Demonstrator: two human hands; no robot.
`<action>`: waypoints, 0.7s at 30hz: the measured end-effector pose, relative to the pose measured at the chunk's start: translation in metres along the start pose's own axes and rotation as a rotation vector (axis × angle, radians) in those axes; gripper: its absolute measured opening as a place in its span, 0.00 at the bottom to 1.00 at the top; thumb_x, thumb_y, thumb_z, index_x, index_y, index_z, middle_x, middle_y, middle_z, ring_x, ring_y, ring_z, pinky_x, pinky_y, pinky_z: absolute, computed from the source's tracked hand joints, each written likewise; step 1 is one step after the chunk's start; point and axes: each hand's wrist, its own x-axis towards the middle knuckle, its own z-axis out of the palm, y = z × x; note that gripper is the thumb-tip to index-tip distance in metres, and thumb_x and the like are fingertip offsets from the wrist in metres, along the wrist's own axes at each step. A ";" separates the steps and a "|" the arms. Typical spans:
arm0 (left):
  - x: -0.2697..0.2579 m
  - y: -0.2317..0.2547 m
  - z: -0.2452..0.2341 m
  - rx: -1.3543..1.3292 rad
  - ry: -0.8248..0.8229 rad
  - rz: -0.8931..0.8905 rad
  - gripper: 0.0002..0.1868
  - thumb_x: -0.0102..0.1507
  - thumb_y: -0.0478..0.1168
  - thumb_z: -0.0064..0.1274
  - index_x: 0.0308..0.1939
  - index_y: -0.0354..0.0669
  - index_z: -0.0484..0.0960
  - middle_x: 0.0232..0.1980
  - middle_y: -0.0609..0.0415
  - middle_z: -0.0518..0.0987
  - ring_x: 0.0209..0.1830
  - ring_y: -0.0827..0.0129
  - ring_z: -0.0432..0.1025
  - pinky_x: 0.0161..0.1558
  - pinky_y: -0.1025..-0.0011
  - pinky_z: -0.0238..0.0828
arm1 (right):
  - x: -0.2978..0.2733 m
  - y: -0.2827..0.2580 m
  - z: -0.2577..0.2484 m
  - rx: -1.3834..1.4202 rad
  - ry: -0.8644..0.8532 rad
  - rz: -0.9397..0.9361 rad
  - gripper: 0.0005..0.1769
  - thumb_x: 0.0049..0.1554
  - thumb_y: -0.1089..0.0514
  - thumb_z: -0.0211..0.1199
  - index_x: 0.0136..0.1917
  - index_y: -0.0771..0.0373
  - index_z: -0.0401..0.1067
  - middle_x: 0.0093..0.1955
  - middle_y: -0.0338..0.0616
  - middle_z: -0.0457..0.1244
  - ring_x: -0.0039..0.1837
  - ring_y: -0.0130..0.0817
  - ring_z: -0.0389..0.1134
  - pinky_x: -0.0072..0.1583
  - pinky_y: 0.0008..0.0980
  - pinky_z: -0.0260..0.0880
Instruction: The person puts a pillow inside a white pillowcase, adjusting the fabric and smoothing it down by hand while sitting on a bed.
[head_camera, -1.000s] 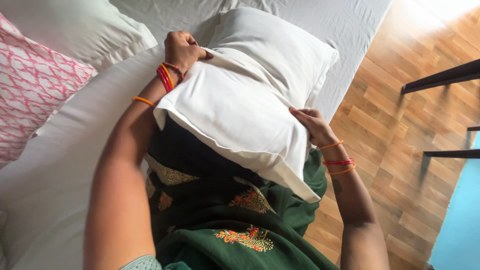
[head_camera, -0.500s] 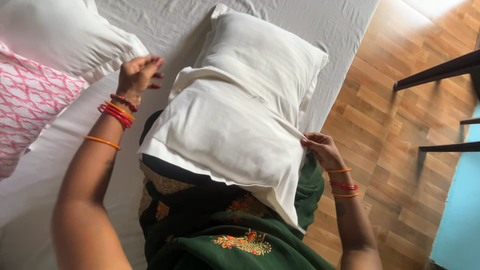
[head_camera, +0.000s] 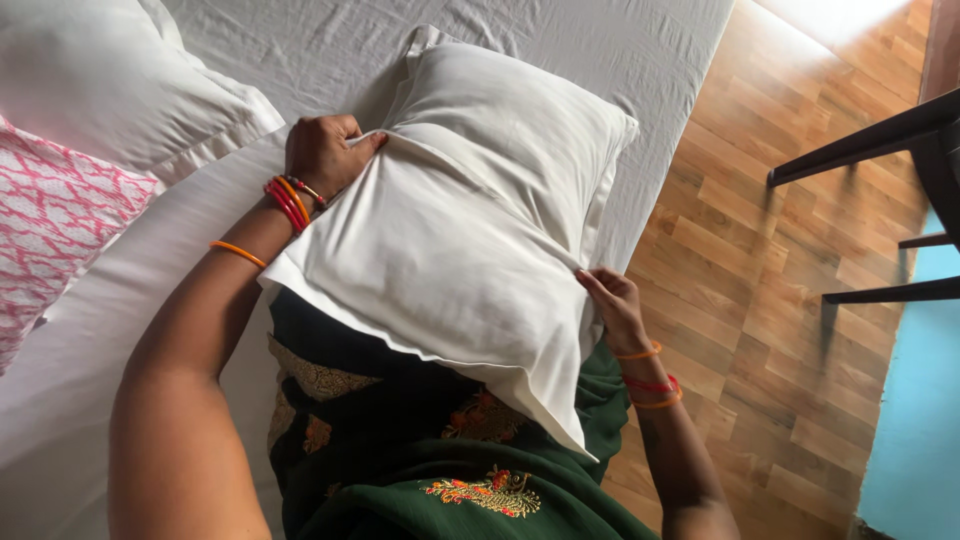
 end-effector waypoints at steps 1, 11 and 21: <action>0.001 -0.001 0.003 0.013 0.074 0.099 0.21 0.61 0.52 0.71 0.26 0.39 0.82 0.27 0.44 0.80 0.25 0.51 0.76 0.30 0.58 0.72 | 0.010 0.001 0.003 -0.061 -0.038 0.017 0.07 0.61 0.61 0.66 0.48 0.69 0.77 0.43 0.35 0.70 0.46 0.18 0.68 0.49 0.18 0.68; 0.007 0.080 -0.044 0.091 -0.020 0.533 0.30 0.61 0.46 0.65 0.61 0.29 0.78 0.61 0.36 0.79 0.61 0.49 0.76 0.62 0.58 0.72 | 0.010 -0.012 0.001 -0.150 -0.002 -0.104 0.09 0.63 0.59 0.63 0.51 0.68 0.77 0.41 0.34 0.69 0.41 0.18 0.66 0.43 0.21 0.68; -0.029 0.145 -0.028 0.287 -0.386 0.587 0.36 0.57 0.60 0.59 0.59 0.36 0.79 0.67 0.36 0.73 0.68 0.51 0.65 0.67 0.42 0.55 | 0.038 0.005 0.006 -0.151 0.000 -0.264 0.10 0.65 0.60 0.63 0.50 0.71 0.77 0.43 0.36 0.69 0.45 0.18 0.66 0.49 0.20 0.66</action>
